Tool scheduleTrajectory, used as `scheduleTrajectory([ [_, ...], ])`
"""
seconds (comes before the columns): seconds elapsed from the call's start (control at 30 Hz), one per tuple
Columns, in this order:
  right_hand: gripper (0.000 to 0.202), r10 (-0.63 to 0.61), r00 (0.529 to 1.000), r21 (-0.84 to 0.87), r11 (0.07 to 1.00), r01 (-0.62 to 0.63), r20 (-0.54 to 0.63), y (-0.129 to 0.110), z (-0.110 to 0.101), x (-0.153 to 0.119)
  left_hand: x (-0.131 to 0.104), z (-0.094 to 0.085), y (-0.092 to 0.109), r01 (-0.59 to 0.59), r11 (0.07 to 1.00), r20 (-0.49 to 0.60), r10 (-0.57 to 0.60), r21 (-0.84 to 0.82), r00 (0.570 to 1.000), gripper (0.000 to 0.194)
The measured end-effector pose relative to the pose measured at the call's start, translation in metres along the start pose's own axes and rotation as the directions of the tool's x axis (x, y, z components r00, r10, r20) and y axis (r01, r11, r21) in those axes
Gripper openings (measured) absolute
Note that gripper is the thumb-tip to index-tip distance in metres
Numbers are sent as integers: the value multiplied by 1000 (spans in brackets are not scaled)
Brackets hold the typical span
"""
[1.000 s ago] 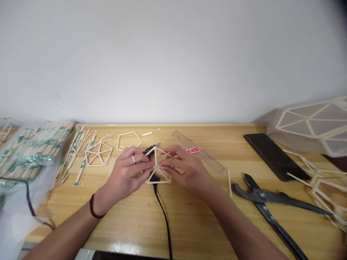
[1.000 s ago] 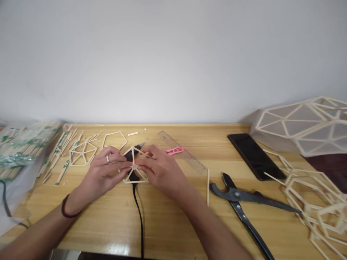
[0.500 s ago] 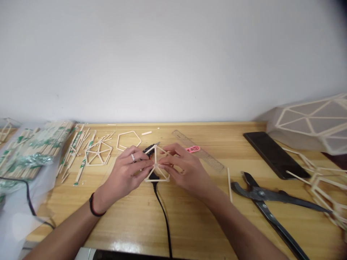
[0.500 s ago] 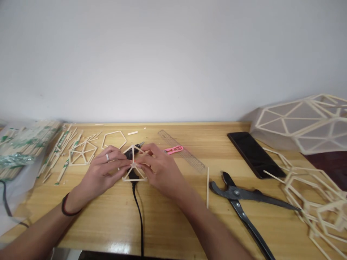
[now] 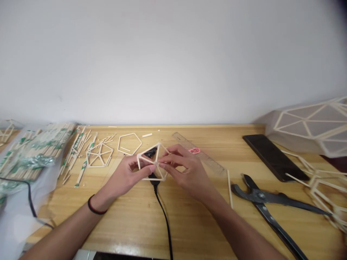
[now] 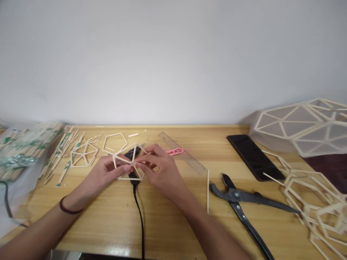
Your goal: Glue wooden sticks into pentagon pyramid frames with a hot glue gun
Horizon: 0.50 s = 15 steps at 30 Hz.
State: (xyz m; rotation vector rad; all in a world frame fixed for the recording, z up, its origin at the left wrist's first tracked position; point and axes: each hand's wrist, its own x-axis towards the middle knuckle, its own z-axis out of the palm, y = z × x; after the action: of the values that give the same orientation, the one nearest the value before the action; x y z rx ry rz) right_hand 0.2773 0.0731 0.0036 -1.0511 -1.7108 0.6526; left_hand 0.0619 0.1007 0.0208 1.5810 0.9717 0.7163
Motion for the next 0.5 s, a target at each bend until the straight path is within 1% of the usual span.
scheduleTrajectory([
  [0.13, 11, -52, 999, -36, 998, 51, -13, -2, 2, -2, -1, 1, 2, -1, 1000, -58, 2, 21, 998, 22],
  [0.2, 12, -53, 998, -19, 998, 52, -23, -3, 3, -4, -1, 1, 3, -20, 1000, -66, 20, 12, 998, 20],
  [0.27, 21, 5, 999, 57, 998, -3, -32, -6, 4, -5, -1, 1, 4, -48, 999, -79, 48, 0, 996, 19],
  [0.37, 48, 137, 989, 218, 969, -120, -64, -10, 4, -5, -1, 1, 4, -79, 997, -100, 79, -4, 992, 20],
  [0.4, 51, 176, 983, 258, 953, -157, -50, -11, 4, -5, -2, 1, 4, -88, 996, -99, 87, -10, 991, 20],
  [0.43, 47, 207, 978, 283, 939, -194, -16, -13, 3, -4, -2, 2, 4, -94, 995, -95, 92, -16, 991, 19],
  [0.5, 27, 246, 966, 286, 922, -260, 84, -15, 2, -2, -3, 2, 4, -103, 994, -77, 101, -28, 992, 19],
])
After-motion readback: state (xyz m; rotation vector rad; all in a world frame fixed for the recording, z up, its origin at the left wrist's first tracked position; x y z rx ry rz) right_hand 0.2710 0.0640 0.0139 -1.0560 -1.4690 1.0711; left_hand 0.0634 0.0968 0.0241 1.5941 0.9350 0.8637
